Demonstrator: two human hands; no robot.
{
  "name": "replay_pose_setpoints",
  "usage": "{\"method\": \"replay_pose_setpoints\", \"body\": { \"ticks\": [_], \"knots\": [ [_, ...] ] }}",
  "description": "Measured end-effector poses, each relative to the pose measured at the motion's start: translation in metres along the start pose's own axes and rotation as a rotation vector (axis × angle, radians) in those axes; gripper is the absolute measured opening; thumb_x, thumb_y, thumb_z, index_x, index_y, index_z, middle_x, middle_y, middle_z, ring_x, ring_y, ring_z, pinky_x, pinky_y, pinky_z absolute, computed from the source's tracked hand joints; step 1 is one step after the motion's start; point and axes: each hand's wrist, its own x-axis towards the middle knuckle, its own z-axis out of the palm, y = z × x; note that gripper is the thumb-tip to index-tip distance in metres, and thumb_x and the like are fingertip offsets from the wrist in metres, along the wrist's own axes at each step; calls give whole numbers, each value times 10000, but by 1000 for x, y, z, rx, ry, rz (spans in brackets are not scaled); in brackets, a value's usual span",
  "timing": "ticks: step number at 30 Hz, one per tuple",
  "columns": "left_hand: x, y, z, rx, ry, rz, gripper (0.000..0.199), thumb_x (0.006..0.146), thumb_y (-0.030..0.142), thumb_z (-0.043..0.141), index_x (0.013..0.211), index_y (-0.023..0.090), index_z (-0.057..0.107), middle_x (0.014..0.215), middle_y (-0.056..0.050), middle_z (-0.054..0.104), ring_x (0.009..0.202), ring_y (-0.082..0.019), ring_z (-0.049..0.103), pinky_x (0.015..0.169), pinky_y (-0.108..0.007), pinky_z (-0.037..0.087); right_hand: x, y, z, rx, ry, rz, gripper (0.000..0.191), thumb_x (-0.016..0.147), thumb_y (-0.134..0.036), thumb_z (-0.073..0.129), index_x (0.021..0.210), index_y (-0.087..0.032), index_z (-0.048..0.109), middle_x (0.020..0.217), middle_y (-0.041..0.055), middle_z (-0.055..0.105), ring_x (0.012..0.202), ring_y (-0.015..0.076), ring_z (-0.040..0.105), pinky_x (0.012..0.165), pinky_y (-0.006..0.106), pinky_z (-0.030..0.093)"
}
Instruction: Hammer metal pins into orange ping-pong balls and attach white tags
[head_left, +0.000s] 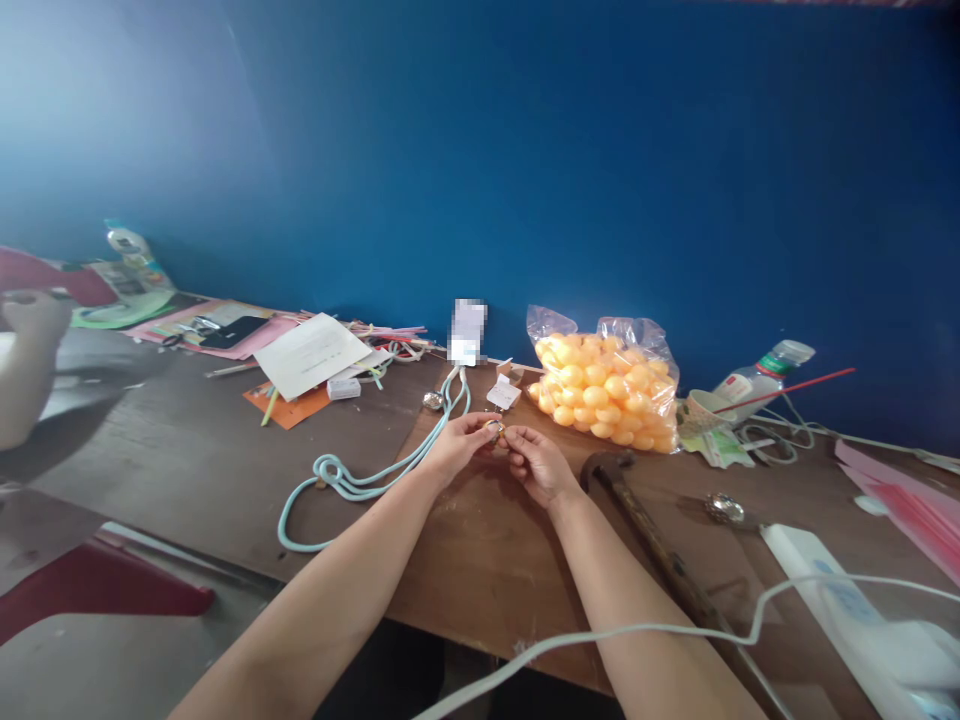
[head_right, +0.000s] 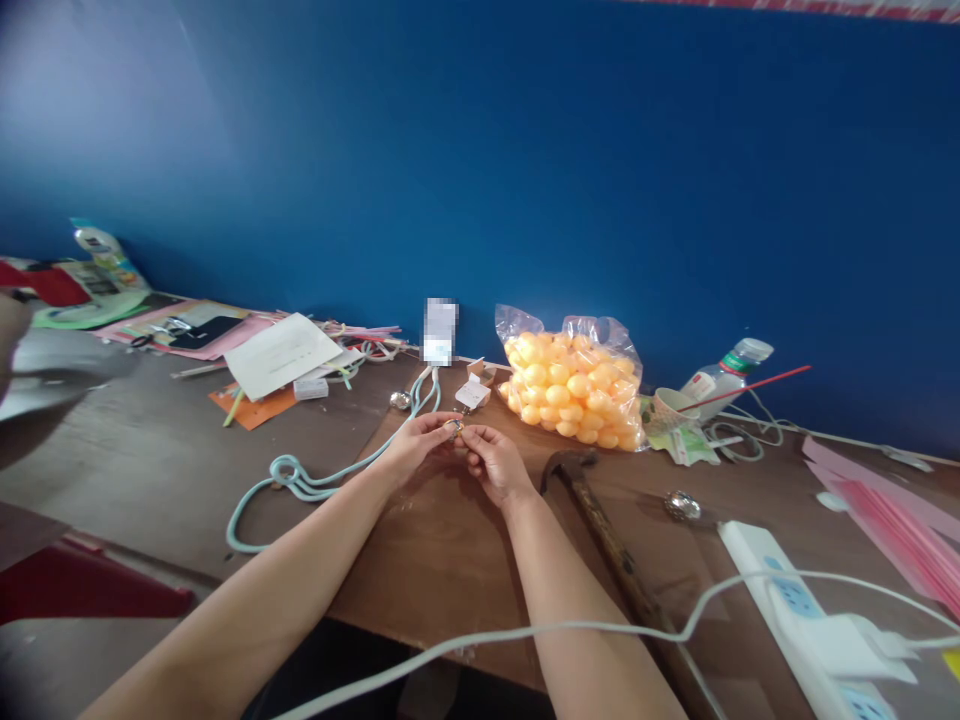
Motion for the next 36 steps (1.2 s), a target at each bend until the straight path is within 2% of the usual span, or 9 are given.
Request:
{"method": "replay_pose_setpoints", "body": {
  "ticks": [11,23,36],
  "knots": [
    [2,-2,-1,20,-5,-3,506,708,428,745,1109,131,661,889,-78,683,724,-136,609,696,-278,471,1,1,0,14,2,-6,301,576,-334,855,717,-158,655,693,-2,642,467,24,365,393,165,233],
    [1,1,0,23,15,-21,516,691,437,755,1090,120,669,859,-77,687,717,-133,606,688,-274,465,3,3,-2,45,-16,-1,271,608,-313,841,741,-159,662,704,-6,638,494,35,414,429,168,330],
    [-1,3,1,-3,5,-24,495,697,418,755,1084,120,673,863,-77,691,728,-135,611,701,-278,470,4,3,-3,40,-44,-11,243,636,-314,826,735,-166,661,705,-7,628,496,42,410,432,169,366]
  ]
}}
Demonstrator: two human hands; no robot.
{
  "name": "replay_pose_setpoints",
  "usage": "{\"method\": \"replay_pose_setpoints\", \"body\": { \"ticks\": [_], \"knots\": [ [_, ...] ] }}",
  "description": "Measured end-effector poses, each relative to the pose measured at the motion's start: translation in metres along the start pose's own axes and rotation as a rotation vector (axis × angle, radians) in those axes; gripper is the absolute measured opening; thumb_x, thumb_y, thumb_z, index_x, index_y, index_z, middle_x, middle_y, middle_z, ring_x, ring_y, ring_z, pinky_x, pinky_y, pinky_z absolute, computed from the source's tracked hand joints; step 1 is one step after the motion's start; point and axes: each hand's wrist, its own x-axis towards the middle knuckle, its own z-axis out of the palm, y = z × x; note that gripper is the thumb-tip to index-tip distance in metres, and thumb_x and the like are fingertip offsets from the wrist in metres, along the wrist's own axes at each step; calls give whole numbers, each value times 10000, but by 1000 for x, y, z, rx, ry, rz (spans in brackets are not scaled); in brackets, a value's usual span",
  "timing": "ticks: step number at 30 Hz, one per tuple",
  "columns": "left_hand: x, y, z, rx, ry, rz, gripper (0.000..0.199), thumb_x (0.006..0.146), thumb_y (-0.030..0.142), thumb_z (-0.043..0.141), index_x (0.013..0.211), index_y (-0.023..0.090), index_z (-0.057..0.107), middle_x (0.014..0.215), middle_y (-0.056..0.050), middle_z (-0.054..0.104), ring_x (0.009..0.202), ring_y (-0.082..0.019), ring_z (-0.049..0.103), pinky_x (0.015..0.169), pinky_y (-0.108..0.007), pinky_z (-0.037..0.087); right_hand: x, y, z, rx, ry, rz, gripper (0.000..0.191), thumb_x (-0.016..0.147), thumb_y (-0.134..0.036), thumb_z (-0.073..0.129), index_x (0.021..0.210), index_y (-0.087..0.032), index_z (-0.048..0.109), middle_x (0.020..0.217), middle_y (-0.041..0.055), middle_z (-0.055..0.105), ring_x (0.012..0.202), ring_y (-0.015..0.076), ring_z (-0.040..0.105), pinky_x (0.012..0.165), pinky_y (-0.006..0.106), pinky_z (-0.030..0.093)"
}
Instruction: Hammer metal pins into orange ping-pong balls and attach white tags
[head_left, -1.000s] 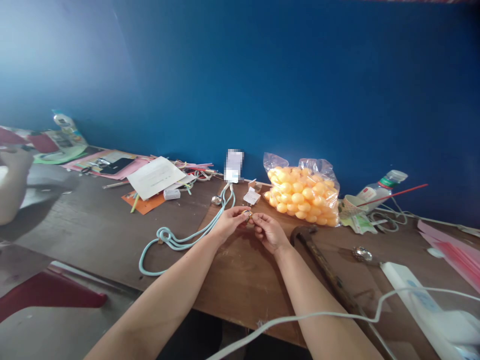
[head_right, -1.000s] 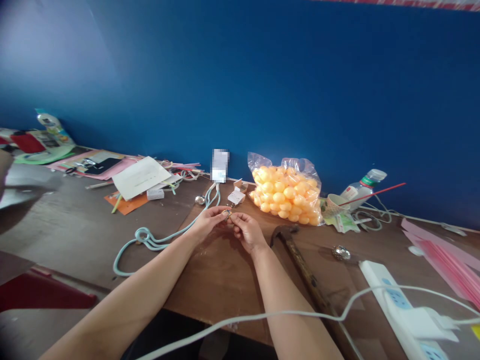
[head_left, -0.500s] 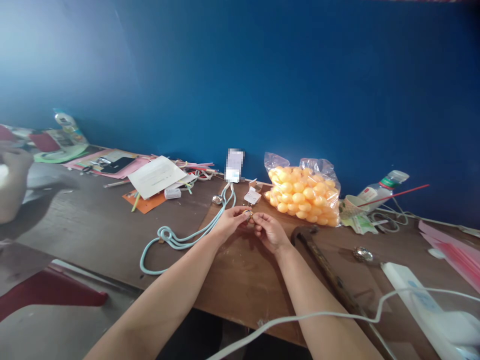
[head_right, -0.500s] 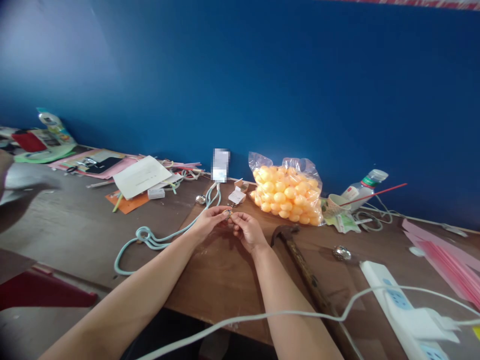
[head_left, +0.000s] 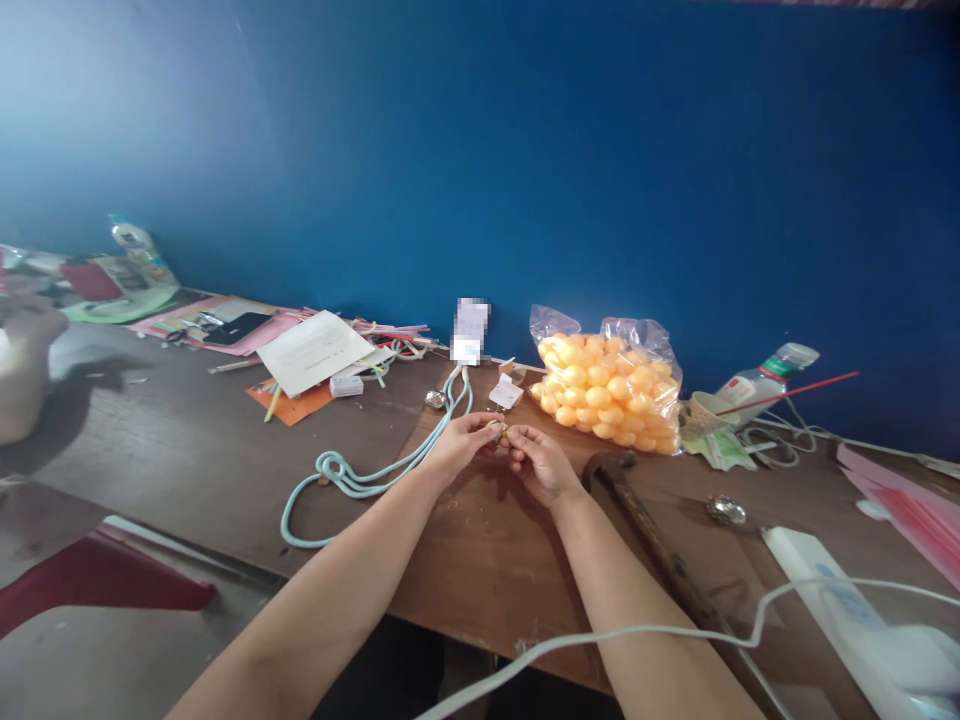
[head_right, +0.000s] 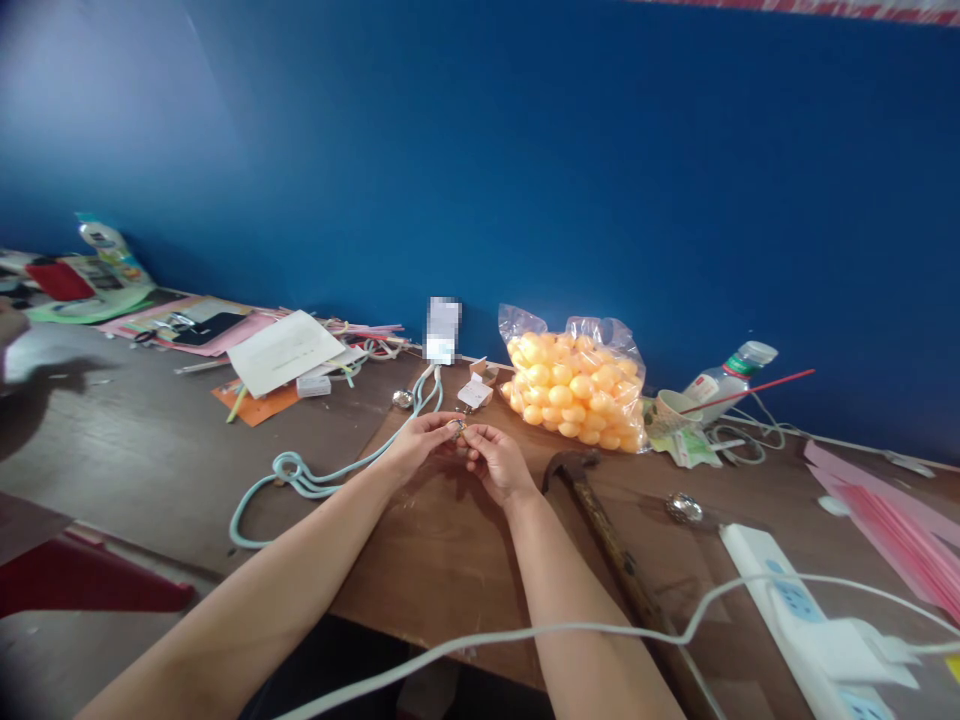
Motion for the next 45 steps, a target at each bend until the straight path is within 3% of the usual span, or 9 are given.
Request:
{"method": "replay_pose_setpoints", "body": {
  "ticks": [20,45],
  "knots": [
    [-3,6,3,-35,16,-42,471,672,396,776,1037,114,686,810,-65,686,675,-121,597,689,-276,476,-2,-2,2,-6,2,0,256,620,-320,834,726,-169,656,695,-11,620,511,46,413,450,175,375],
    [-2,4,3,57,28,21,455,684,393,766,1032,111,687,826,-77,698,705,-139,618,701,-276,486,-3,-3,7,-124,62,-56,289,606,-357,837,724,-169,652,686,-2,631,520,61,452,475,194,464]
  ]
}}
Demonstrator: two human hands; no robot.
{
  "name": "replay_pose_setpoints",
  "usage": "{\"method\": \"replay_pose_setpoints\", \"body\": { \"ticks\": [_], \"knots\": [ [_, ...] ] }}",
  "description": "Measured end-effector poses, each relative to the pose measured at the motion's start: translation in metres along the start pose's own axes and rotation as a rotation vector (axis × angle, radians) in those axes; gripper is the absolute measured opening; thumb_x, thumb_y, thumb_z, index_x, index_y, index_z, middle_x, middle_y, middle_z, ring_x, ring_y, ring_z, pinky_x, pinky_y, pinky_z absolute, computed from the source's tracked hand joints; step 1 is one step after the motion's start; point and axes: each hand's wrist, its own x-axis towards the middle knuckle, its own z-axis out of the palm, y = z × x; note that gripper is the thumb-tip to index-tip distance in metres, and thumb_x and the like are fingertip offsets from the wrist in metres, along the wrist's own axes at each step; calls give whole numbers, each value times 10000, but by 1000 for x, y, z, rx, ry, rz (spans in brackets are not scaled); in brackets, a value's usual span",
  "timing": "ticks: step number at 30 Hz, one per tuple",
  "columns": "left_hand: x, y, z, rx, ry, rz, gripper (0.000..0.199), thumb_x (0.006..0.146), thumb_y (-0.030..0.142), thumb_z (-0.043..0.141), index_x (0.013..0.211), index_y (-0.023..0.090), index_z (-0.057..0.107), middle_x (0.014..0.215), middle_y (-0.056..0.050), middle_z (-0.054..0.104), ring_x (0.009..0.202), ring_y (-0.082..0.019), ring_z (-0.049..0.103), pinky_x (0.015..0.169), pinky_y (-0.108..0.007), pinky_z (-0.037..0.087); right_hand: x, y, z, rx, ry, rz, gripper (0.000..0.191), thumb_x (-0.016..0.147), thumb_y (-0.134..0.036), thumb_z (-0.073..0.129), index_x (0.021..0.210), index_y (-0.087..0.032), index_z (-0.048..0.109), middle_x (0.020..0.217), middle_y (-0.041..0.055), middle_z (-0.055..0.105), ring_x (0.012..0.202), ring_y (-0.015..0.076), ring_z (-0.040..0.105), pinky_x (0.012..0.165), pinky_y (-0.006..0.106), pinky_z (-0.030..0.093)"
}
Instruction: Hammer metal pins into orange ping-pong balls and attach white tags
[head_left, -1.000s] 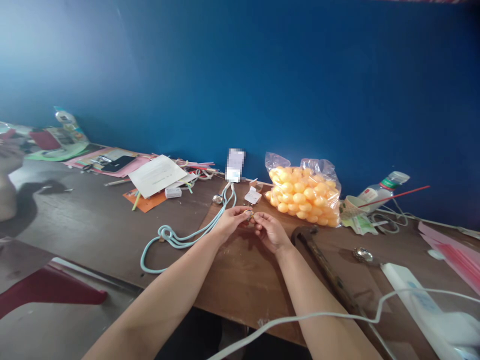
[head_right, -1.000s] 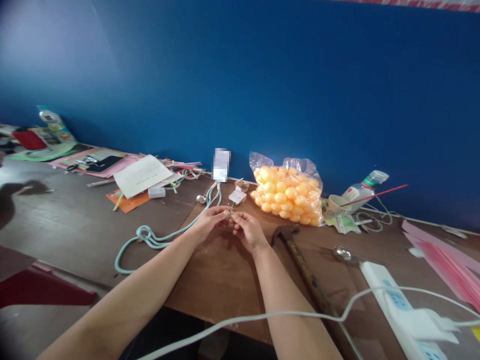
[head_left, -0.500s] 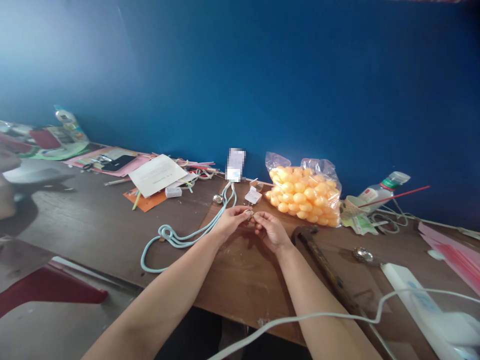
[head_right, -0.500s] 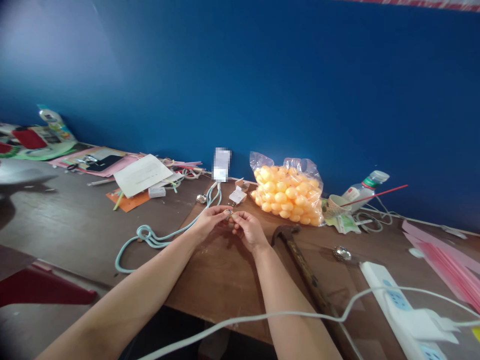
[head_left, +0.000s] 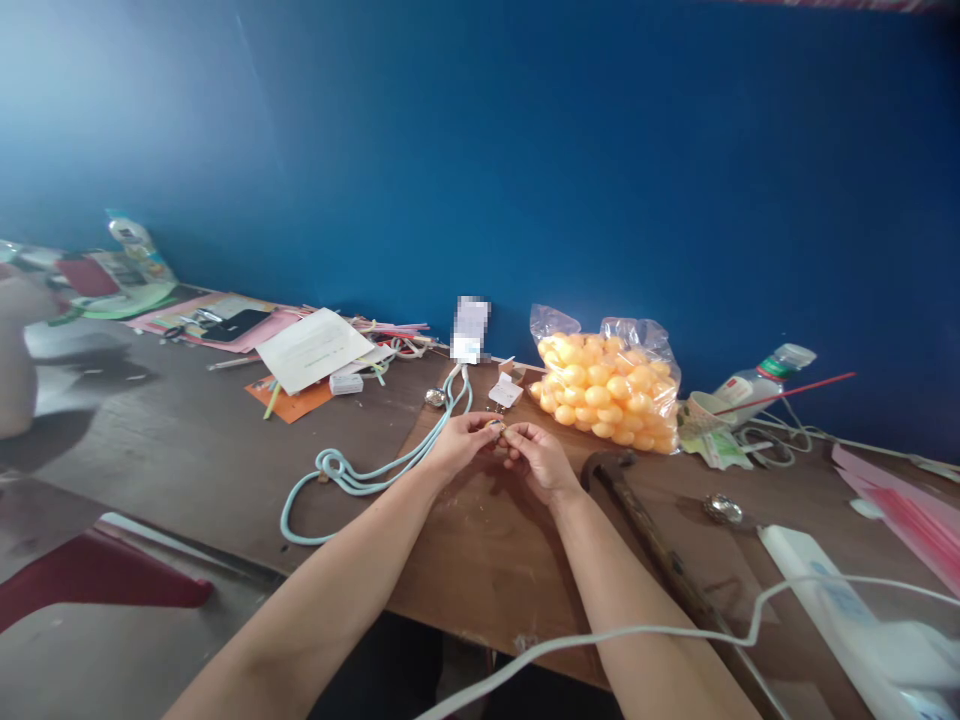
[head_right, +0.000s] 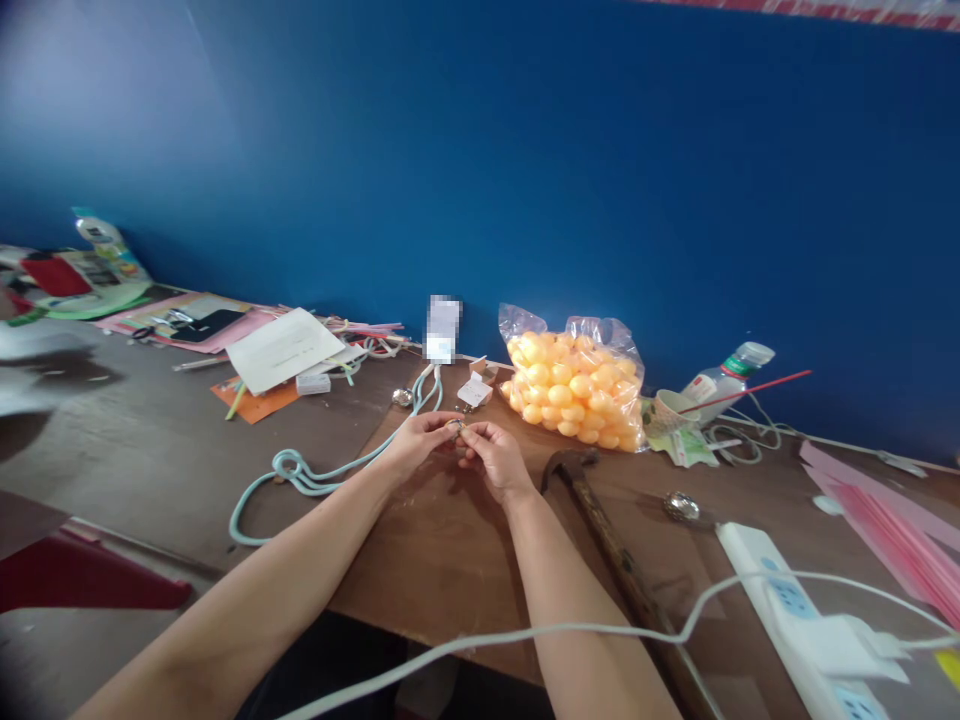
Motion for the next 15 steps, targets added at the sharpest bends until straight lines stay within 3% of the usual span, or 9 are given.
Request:
{"method": "replay_pose_setpoints", "body": {
  "ticks": [15],
  "knots": [
    [1,-3,-2,185,1,72,397,723,370,715,1029,118,697,909,-104,715,788,-186,648,750,-298,491,1,4,-1,-104,35,-30,346,598,-402,829,734,-179,601,662,3,643,508,76,488,458,220,488]
  ]
}}
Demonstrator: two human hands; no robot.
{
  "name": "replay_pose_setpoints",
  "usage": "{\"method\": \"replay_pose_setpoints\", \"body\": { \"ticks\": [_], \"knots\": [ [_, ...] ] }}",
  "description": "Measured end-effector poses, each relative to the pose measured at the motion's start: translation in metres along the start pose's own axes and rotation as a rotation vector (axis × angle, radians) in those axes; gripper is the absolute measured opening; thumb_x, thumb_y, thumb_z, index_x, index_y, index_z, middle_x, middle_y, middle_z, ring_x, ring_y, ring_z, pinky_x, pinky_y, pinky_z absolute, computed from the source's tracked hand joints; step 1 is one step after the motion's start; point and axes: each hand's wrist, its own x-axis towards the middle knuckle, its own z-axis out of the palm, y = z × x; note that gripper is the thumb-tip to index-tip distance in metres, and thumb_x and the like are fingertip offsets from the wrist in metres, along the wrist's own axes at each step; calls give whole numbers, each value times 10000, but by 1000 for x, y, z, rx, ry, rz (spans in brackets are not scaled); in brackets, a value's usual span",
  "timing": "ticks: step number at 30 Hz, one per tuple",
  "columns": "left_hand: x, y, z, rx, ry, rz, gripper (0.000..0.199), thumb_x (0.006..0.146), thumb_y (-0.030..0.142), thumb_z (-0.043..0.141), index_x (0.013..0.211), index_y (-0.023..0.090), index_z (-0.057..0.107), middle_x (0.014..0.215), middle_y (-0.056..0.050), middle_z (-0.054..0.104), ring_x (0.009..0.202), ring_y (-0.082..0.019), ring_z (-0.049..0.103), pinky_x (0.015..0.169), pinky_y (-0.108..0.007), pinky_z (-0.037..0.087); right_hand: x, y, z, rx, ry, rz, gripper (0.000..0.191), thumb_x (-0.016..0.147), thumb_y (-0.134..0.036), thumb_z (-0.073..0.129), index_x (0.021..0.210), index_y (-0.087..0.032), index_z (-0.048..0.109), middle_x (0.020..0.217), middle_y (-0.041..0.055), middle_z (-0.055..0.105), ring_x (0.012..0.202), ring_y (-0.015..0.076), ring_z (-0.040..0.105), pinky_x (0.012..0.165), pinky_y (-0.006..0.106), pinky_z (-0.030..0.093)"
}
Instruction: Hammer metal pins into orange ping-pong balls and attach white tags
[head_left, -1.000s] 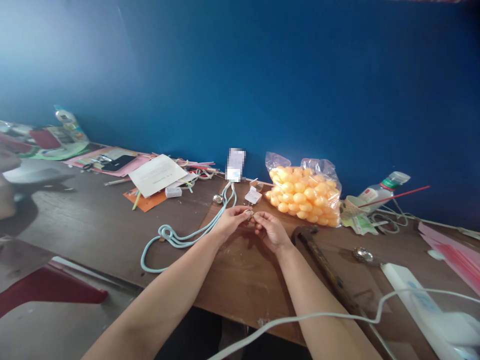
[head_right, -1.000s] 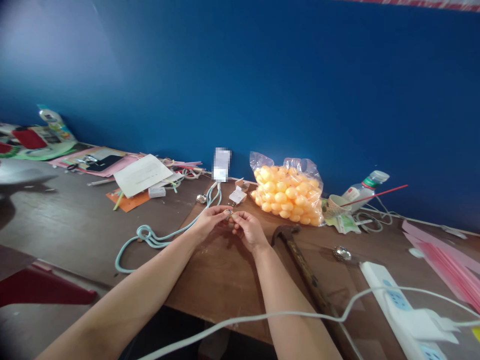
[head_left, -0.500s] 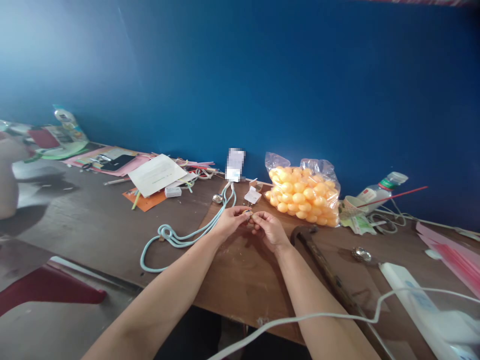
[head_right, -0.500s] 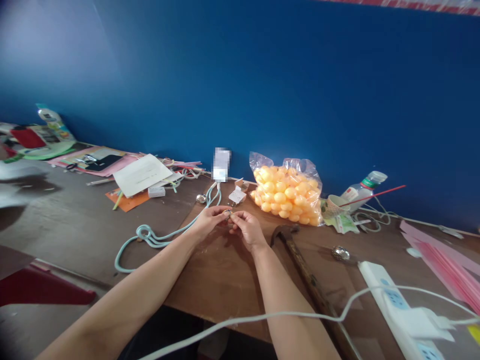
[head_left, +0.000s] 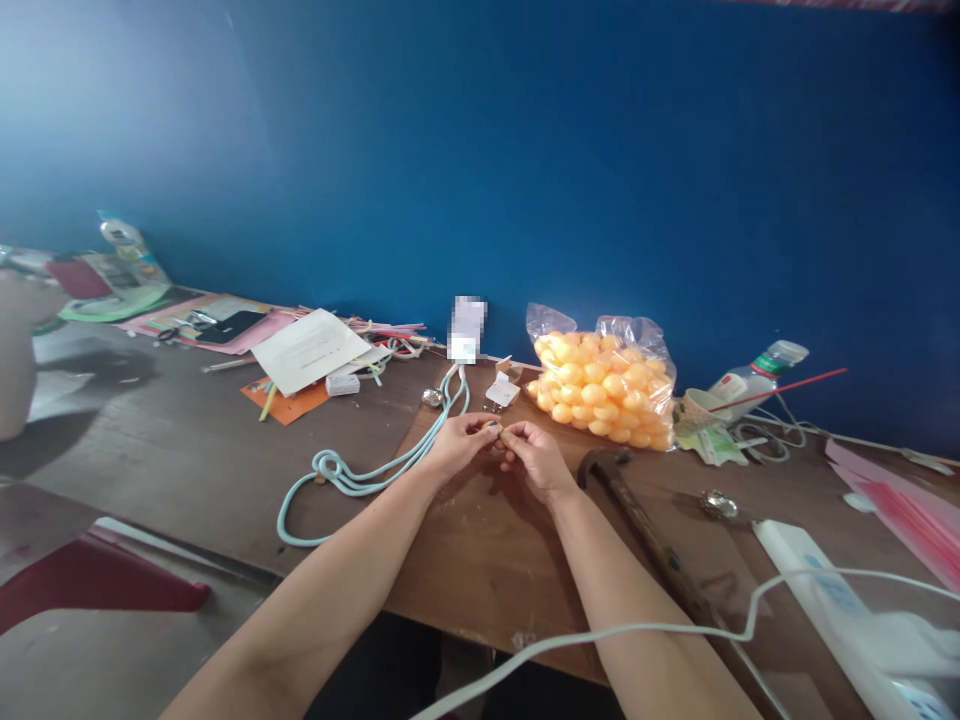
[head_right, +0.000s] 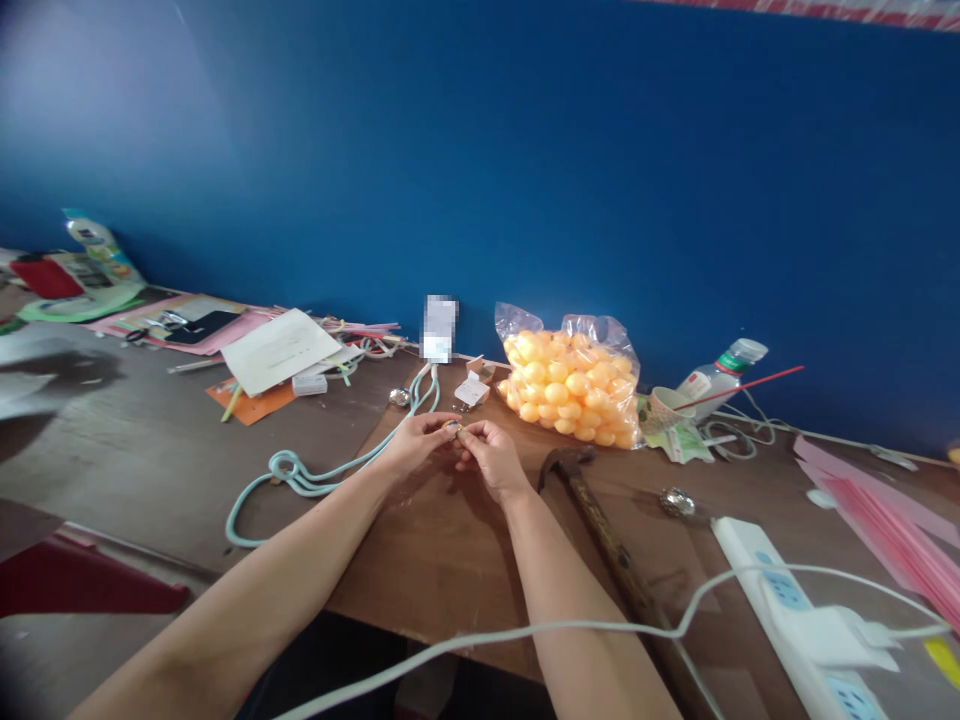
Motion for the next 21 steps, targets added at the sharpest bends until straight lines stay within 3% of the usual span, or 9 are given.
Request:
{"method": "replay_pose_setpoints", "body": {
  "ticks": [5,11,16,21],
  "knots": [
    [1,-4,-1,4,-13,2,411,728,368,709,1067,137,686,855,-83,714,761,-183,653,721,-288,495,1,2,-1,-26,2,-10,354,621,-394,811,734,-198,538,649,-6,650,461,75,473,414,213,450],
    [-1,-1,2,-44,-12,-43,424,706,363,731,1050,119,685,762,-70,700,714,-176,639,689,-287,490,3,5,-5,-137,-8,-39,361,676,-448,760,796,-206,520,594,-30,642,334,43,349,323,191,248],
    [-3,2,4,-285,-38,-95,455,683,389,765,1036,113,688,839,-78,696,718,-147,629,706,-282,491,3,7,-4,19,-56,-22,379,679,-466,766,802,-215,509,600,-55,590,418,61,423,386,190,326],
    [-2,-2,3,-425,-56,-145,464,678,396,778,1059,144,696,943,-71,694,733,-138,629,726,-283,499,-1,3,-4,186,-86,-2,326,780,-502,677,855,-216,540,625,-57,554,487,67,475,435,185,370]
  ]
}}
